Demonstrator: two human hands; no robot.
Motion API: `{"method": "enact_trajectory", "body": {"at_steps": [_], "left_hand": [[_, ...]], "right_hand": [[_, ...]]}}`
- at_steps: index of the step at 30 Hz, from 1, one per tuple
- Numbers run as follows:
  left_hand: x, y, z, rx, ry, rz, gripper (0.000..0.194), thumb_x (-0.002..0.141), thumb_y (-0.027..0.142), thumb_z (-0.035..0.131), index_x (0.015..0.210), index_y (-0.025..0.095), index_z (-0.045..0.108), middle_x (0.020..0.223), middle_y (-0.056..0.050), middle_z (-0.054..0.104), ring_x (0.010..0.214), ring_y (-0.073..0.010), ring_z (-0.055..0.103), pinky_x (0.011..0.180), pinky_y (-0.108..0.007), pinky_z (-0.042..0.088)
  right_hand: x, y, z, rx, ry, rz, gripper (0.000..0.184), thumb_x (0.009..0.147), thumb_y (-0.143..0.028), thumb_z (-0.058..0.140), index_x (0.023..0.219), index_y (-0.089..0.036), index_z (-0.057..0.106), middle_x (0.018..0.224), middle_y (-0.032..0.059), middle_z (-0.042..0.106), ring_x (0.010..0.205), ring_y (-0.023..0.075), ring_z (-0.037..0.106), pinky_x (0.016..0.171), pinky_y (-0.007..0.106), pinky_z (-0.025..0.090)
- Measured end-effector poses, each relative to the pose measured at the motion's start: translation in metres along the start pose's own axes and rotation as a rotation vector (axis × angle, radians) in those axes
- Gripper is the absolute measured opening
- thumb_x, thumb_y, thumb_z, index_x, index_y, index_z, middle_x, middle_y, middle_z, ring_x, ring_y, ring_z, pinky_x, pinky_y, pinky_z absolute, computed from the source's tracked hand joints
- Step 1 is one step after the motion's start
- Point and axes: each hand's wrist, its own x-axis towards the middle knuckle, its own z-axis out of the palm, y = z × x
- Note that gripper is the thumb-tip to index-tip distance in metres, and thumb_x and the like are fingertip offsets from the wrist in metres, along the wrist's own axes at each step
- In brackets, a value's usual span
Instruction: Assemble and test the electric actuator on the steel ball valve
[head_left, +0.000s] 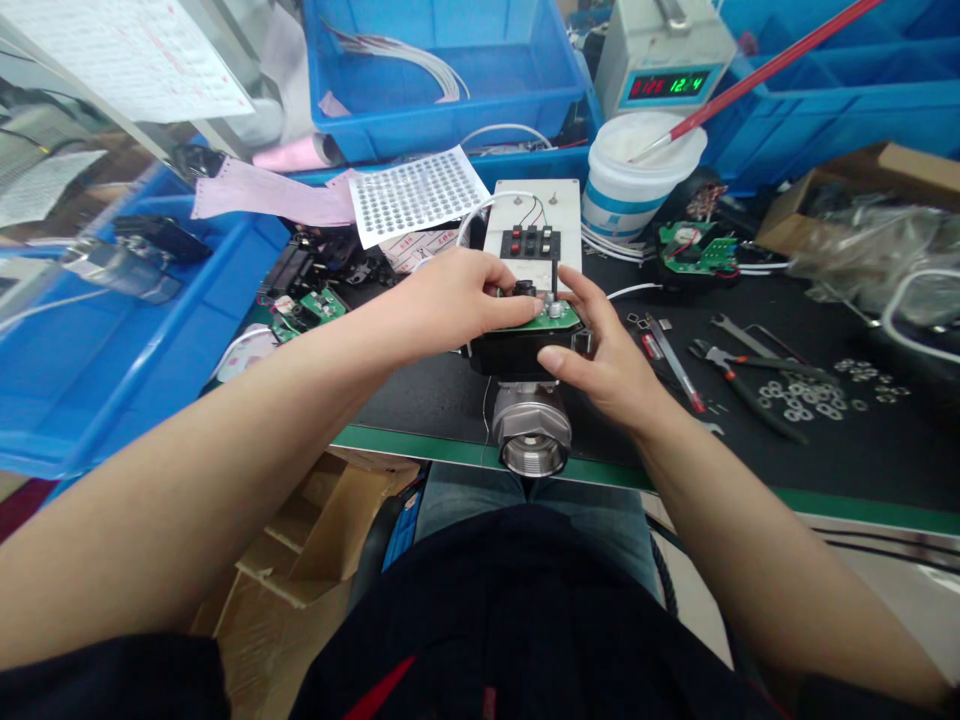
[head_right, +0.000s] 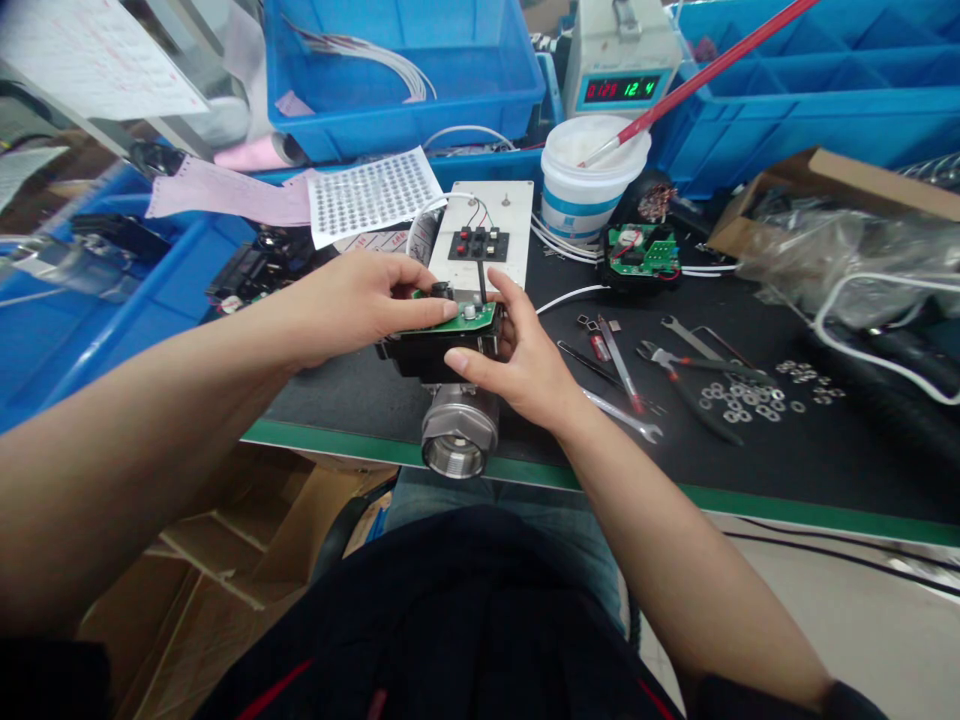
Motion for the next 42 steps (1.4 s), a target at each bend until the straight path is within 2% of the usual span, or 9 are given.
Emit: {"method": "enact_trajectory", "body": {"at_steps": [9,15,18,24,27,30,34,38,42], "left_hand": [[0.0,-0.002,0.001,-0.006,0.007,0.031,0.022,0.079,0.037,0.062,0.082,0.016,0.068,0.062,0.001,0.053,0.057,-0.0123,0.045,0.058,-0.027,0.03],[-0.01,-0.017,-0.001,-0.219,0.208,0.109,0.034,0.08,0.04,0.064,0.104,0.017,0.062,0.084,-0.003,0.061,0.078,-0.0176,0.056,0.069,-0.029,0.04],[-0.034,-0.033,0.022,-0.425,0.362,0.171,0.043,0.081,0.043,0.064,0.114,0.017,0.057,0.11,-0.008,0.059,0.103,-0.0231,0.055,0.083,-0.033,0.044],[-0.072,-0.045,0.095,-0.857,0.543,-0.028,0.061,0.077,0.043,0.072,0.128,0.025,0.042,0.137,-0.01,0.046,0.128,-0.0272,0.046,0.103,-0.038,0.043],[-0.083,-0.032,0.109,-1.011,0.608,-0.161,0.059,0.081,0.044,0.068,0.129,0.027,0.039,0.14,-0.011,0.045,0.134,-0.0277,0.041,0.109,-0.041,0.039],[-0.093,-0.025,0.118,-1.085,0.555,-0.075,0.078,0.079,0.06,0.063,0.14,0.031,0.026,0.152,-0.012,0.03,0.141,-0.032,0.03,0.11,-0.045,0.038],[-0.098,-0.038,0.134,-0.941,0.544,-0.03,0.125,0.059,0.067,0.075,0.15,0.029,-0.001,0.155,-0.014,0.017,0.142,-0.0415,0.02,0.111,-0.053,0.036],[-0.085,-0.06,0.144,-1.036,0.5,0.041,0.124,0.059,0.067,0.074,0.15,0.031,-0.003,0.153,-0.014,0.026,0.138,-0.0417,0.032,0.106,-0.05,0.042],[-0.072,-0.076,0.14,-0.984,0.481,0.255,0.119,0.056,0.065,0.077,0.15,0.028,0.014,0.15,-0.015,0.031,0.137,-0.0438,0.032,0.111,-0.053,0.034]], "right_hand": [[0.0,-0.001,0.0,0.01,0.007,0.004,0.09,0.075,-0.068,0.073,0.14,-0.023,0.032,0.133,0.01,0.045,0.128,0.0277,0.041,0.113,0.043,0.033],[-0.001,-0.005,0.005,0.037,0.026,0.005,0.091,0.072,-0.069,0.074,0.139,-0.024,0.033,0.132,0.0093,0.046,0.129,0.0284,0.041,0.113,0.043,0.033],[-0.007,-0.007,0.009,0.072,0.024,0.011,0.093,0.074,-0.063,0.075,0.143,-0.022,0.027,0.136,0.0117,0.042,0.127,0.0291,0.042,0.112,0.045,0.034],[-0.028,-0.008,0.023,-0.019,0.063,-0.006,0.096,0.075,-0.056,0.077,0.146,-0.02,0.023,0.142,0.0137,0.034,0.131,0.0293,0.037,0.115,0.044,0.028],[-0.041,-0.001,0.041,-0.153,0.199,-0.05,0.098,0.076,-0.062,0.075,0.147,-0.022,0.02,0.141,0.014,0.032,0.131,0.0312,0.036,0.114,0.045,0.031],[-0.058,0.004,0.055,-0.277,0.298,-0.147,0.103,0.075,-0.066,0.075,0.149,-0.026,0.015,0.139,0.0148,0.031,0.13,0.0339,0.037,0.11,0.048,0.037],[-0.066,-0.008,0.031,-0.302,-0.004,-0.22,0.096,0.082,-0.059,0.071,0.153,-0.023,0.017,0.144,0.0172,0.032,0.132,0.0356,0.035,0.108,0.049,0.039],[-0.011,-0.036,-0.03,-0.177,-0.175,-0.005,0.055,0.093,-0.052,0.057,0.14,-0.027,0.046,0.124,0.0079,0.058,0.115,0.0274,0.056,0.101,0.046,0.046],[0.102,-0.029,-0.061,-0.496,0.14,0.006,0.032,0.095,-0.04,0.049,0.113,-0.018,0.064,0.118,0.0088,0.061,0.115,0.0258,0.054,0.106,0.045,0.039]]}}
